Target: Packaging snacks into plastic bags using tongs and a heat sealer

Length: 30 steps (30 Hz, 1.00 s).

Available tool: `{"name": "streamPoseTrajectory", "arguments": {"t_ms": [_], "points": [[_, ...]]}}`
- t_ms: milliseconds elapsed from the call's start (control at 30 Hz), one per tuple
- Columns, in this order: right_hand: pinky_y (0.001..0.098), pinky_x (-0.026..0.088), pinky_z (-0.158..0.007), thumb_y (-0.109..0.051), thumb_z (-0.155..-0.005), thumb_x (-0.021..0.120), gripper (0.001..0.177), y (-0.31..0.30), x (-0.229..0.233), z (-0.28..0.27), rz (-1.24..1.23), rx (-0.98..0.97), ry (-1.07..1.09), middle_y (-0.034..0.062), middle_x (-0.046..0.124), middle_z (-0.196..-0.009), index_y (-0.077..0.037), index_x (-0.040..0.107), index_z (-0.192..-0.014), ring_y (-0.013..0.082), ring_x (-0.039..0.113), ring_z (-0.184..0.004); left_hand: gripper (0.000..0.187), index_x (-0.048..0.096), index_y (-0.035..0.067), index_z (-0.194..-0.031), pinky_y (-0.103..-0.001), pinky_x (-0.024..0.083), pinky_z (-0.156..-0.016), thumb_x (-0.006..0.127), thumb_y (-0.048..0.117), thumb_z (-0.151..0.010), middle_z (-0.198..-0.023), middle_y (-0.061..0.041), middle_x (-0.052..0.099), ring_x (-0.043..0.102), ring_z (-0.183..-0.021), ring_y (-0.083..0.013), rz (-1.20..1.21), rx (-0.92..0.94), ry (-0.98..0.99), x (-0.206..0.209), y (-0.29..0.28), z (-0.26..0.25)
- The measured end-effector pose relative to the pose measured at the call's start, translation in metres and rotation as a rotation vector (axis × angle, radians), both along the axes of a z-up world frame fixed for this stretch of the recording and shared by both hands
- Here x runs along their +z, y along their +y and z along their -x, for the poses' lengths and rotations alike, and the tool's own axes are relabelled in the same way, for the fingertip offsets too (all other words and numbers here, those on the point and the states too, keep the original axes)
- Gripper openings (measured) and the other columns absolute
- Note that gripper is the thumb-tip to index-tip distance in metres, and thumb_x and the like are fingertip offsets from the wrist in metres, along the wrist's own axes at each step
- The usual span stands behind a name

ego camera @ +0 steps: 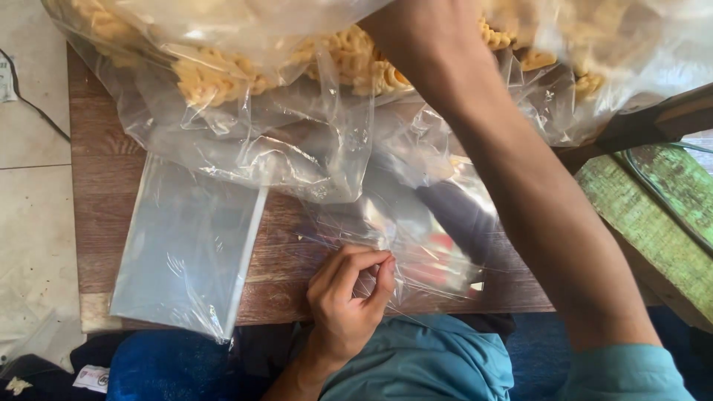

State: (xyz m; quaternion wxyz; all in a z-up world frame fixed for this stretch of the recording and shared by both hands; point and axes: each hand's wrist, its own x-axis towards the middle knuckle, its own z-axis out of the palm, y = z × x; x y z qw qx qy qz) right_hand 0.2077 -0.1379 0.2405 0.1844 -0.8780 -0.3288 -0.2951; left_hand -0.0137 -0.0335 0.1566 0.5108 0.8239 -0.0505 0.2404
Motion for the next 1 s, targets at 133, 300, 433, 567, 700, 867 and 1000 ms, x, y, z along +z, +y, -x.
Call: {"name": "streamPoseTrajectory", "arguments": {"t_ms": [133, 300, 433, 567, 700, 867, 1000], "points": [[0.0361, 0.048, -0.040, -0.014, -0.103, 0.084, 0.024, 0.007, 0.006, 0.005, -0.001, -0.026, 0.029, 0.0170, 0.074, -0.085, 0.005, 0.076, -0.115, 0.0250, 0.061, -0.050, 0.019, 0.066, 0.001, -0.094, -0.028, 0.057, -0.067, 0.075, -0.005, -0.078, -0.085, -0.007, 0.071, 0.067, -0.071, -0.0177, -0.015, -0.006, -0.002, 0.001, -0.001, -0.002], [0.0367, 0.048, -0.039, -0.017, -0.102, 0.085, 0.027, 0.011, 0.008, 0.010, 0.007, -0.068, 0.099, 0.0160, 0.073, -0.080, 0.006, 0.077, -0.114, 0.0247, 0.059, -0.046, 0.018, 0.066, 0.000, -0.094, -0.027, 0.058, -0.065, 0.074, -0.005, -0.079, -0.085, -0.007, 0.071, 0.067, -0.069, -0.0170, 0.015, -0.014, 0.019, 0.000, 0.001, -0.001], [0.0371, 0.047, -0.038, -0.019, -0.101, 0.085, 0.028, 0.006, 0.005, 0.013, 0.020, -0.105, 0.131, 0.0156, 0.072, -0.078, 0.006, 0.077, -0.113, 0.0247, 0.058, -0.045, 0.018, 0.067, 0.001, -0.094, -0.027, 0.058, -0.065, 0.075, -0.004, -0.079, -0.085, -0.007, 0.071, 0.067, -0.070, -0.0173, 0.023, 0.003, 0.019, 0.001, 0.002, -0.002], [0.0376, 0.047, -0.037, -0.021, -0.100, 0.086, 0.031, 0.002, 0.006, 0.015, 0.077, -0.107, 0.173, 0.0149, 0.071, -0.074, 0.006, 0.078, -0.112, 0.0246, 0.057, -0.042, 0.019, 0.066, 0.001, -0.096, -0.028, 0.058, -0.067, 0.074, -0.005, -0.079, -0.085, -0.007, 0.071, 0.067, -0.071, -0.0176, 0.044, -0.023, 0.001, 0.004, 0.003, -0.002], [0.0381, 0.046, -0.035, -0.024, -0.099, 0.086, 0.033, -0.008, 0.010, 0.018, 0.131, -0.125, 0.204, 0.0144, 0.070, -0.071, 0.006, 0.078, -0.111, 0.0246, 0.056, -0.039, 0.019, 0.066, 0.000, -0.095, -0.027, 0.058, -0.065, 0.073, -0.007, -0.079, -0.084, -0.007, 0.070, 0.067, -0.070, -0.0168, 0.048, -0.028, -0.031, 0.000, 0.002, -0.002], [0.0314, 0.039, -0.029, -0.038, -0.103, 0.086, 0.064, -0.045, 0.020, 0.063, 0.268, -0.143, 0.307, 0.0124, 0.061, -0.072, 0.010, 0.053, -0.129, 0.0187, 0.050, -0.041, 0.018, 0.066, 0.001, -0.093, -0.027, 0.057, -0.065, 0.074, -0.006, -0.078, -0.083, -0.006, 0.070, 0.066, -0.070, -0.0166, 0.043, -0.016, -0.020, -0.002, 0.001, -0.001], [0.0289, 0.025, -0.029, -0.031, -0.102, 0.085, 0.072, -0.063, 0.022, 0.087, 0.257, -0.198, 0.253, 0.0048, 0.056, -0.060, 0.015, 0.056, -0.149, 0.0141, 0.041, -0.037, 0.019, 0.066, 0.002, -0.094, -0.028, 0.057, -0.066, 0.074, -0.005, -0.078, -0.084, -0.006, 0.071, 0.067, -0.070, -0.0168, 0.032, -0.008, -0.015, -0.001, 0.001, -0.001]]}}
